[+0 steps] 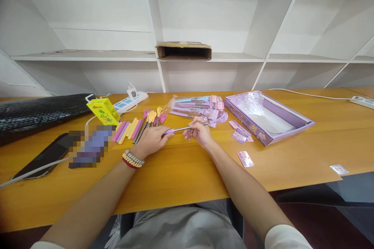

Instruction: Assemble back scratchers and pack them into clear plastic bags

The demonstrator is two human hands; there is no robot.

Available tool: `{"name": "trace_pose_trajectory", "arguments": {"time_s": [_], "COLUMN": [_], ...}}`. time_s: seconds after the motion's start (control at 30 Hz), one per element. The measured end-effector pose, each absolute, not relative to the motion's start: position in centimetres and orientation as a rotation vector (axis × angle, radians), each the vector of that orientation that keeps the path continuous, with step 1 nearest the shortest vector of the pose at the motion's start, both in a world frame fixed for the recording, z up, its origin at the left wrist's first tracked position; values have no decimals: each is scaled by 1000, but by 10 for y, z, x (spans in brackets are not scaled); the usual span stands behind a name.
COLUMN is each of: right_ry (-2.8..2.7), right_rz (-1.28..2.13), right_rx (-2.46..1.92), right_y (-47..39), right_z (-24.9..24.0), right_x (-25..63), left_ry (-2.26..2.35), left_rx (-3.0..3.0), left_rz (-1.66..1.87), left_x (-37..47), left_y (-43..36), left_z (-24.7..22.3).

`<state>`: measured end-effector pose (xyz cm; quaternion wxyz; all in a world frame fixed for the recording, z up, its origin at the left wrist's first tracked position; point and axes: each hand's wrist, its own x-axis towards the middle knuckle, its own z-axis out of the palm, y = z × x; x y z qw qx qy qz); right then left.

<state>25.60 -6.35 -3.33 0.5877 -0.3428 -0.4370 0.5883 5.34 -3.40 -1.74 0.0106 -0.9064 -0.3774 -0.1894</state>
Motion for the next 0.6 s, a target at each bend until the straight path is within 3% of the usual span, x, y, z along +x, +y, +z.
{"name": "trace_pose_trajectory", "arguments": {"time_s": [0.6], "right_ry": [-804], "right_rz": [1303], "right_rx": [-873], "right_y": [-47], "right_z": [-30], "right_x": [308], "left_ry": [-1485], "left_rx": [-2227], "left_rz": [-1055], "left_x": [20], "left_y": [4], "left_z": [-24]}}
